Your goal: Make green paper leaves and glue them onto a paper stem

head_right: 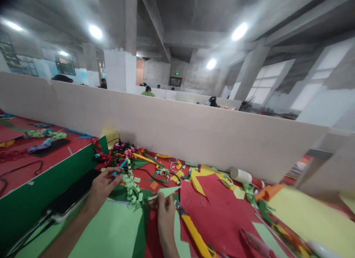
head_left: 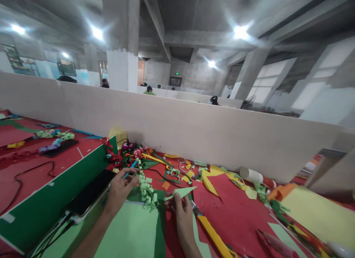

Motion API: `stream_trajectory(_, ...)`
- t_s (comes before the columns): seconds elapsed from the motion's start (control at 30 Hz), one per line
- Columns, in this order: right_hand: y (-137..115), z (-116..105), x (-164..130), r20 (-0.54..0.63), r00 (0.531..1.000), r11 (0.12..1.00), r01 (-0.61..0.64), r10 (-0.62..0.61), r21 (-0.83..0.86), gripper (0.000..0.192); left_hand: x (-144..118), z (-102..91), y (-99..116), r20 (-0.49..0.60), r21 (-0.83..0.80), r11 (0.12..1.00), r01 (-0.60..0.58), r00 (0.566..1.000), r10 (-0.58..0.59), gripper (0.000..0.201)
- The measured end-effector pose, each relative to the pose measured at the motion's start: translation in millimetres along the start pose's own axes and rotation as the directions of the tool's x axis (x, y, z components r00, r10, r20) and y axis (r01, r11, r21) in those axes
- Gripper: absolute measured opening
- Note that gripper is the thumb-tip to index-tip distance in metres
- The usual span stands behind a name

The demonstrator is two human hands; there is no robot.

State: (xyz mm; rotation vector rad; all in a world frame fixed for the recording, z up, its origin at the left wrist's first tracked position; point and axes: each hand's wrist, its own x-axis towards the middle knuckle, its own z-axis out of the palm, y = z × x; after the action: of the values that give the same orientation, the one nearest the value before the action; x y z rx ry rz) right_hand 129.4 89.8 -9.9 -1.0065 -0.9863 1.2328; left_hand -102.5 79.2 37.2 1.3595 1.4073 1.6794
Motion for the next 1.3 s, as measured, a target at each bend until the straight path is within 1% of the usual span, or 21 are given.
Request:
stream_trajectory(0.07, 2, 0, 1, -0.004, 1.0, 1.0, 0.003, -0.003, -0.004, 0.041, -5, 7.2, 5, 0.027, -0.079, 0.997, 0.02, 0.999, -0.018, 0.029)
stream_trajectory(0.13, 3, 1, 1, -0.008, 1.0, 1.0, 0.012, -0.012, -0.013, 0.043, -12, 15.3, 9, 0.099, -0.129, 0.99, 0.052, 0.994, -0.039, 0.031)
stream_trajectory(0.2, 3, 2, 0, -0.016, 0.999, 0.999, 0.028, -0.029, -0.028, 0.045, -18, 23.7, 11, 0.177, -0.157, 0.984, 0.081, 0.983, -0.052, 0.037)
stream_trajectory(0.27, 0, 2, -3, -0.022, 0.999, 0.998, 0.048, -0.049, -0.047, 0.045, -24, 31.0, 11, 0.226, -0.167, 0.981, 0.095, 0.972, -0.055, 0.037)
stream_trajectory(0.37, -14, 0, -8, -0.02, 0.996, 0.994, 0.084, -0.086, -0.076, 0.045, -30, 37.4, 11, 0.243, -0.144, 0.985, 0.091, 0.968, -0.054, 0.035)
stream_trajectory(0.47, -33, -5, -14, 0.0, 0.992, 0.987, 0.124, -0.124, -0.105, 0.049, -34, 39.3, 11, 0.245, -0.118, 0.991, 0.068, 0.969, -0.037, 0.028)
stream_trajectory(0.57, -48, -9, -20, 0.017, 0.987, 0.973, 0.161, -0.16, -0.168, 0.047, -37, 41.3, 11, 0.282, -0.137, 0.989, 0.058, 0.959, -0.018, 0.022)
stream_trajectory(0.7, -53, -9, -27, 0.024, 0.981, 0.947, 0.193, -0.193, -0.256, 0.046, -43, 45.4, 12, 0.345, -0.166, 0.985, 0.053, 0.939, 0.008, 0.023)
stream_trajectory(0.83, -49, -5, -32, 0.042, 0.974, 0.923, 0.224, -0.222, -0.313, 0.043, -46, 45.9, 14, 0.368, -0.152, 0.988, -0.001, 0.928, 0.058, 0.021)
stream_trajectory(0.87, -48, -4, -33, 0.054, 0.97, 0.911, 0.24, -0.236, -0.335, 0.041, -47, 45.4, 15, 0.365, -0.134, 0.99, -0.034, 0.928, 0.081, 0.022)
stream_trajectory(0.93, -48, -5, -35, 0.082, 0.958, 0.873, 0.286, -0.276, -0.396, 0.037, -49, 44.2, 17, 0.358, -0.063, 0.988, -0.139, 0.921, 0.152, 0.024)
stream_trajectory(1.0, -48, -6, -37, 0.112, 0.933, 0.812, 0.353, -0.342, -0.465, 0.033, -50, 43.6, 19, 0.373, 0.014, 0.968, -0.249, 0.9, 0.227, 0.024)
stream_trajectory(1.03, -48, -6, -38, 0.123, 0.916, 0.775, 0.391, -0.383, -0.497, 0.032, -51, 43.8, 19, 0.386, 0.037, 0.957, -0.287, 0.888, 0.251, 0.023)
stream_trajectory(1.1, -48, -5, -41, 0.128, 0.887, 0.727, 0.441, -0.444, -0.527, 0.029, -53, 45.0, 19, 0.412, 0.05, 0.951, -0.305, 0.874, 0.258, 0.018)
stream_trajectory(1.13, -48, -5, -42, 0.128, 0.885, 0.728, 0.444, -0.448, -0.522, 0.029, -54, 46.0, 18, 0.417, 0.052, 0.953, -0.3, 0.873, 0.252, 0.017)
stream_trajectory(1.17, -47, -4, -43, 0.122, 0.894, 0.751, 0.43, -0.43, -0.501, 0.029, -55, 47.1, 16, 0.418, 0.057, 0.955, -0.29, 0.876, 0.241, 0.017)
stream_trajectory(1.27, -46, -2, -41, 0.068, 0.959, 0.899, 0.281, -0.274, -0.336, 0.035, -57, 49.7, 10, 0.406, 0.077, 0.968, -0.238, 0.894, 0.188, 0.027)
stream_trajectory(1.3, -45, -1, -39, 0.044, 0.973, 0.932, 0.23, -0.227, -0.278, 0.038, -57, 49.9, 9, 0.407, 0.078, 0.974, -0.213, 0.899, 0.164, 0.032)
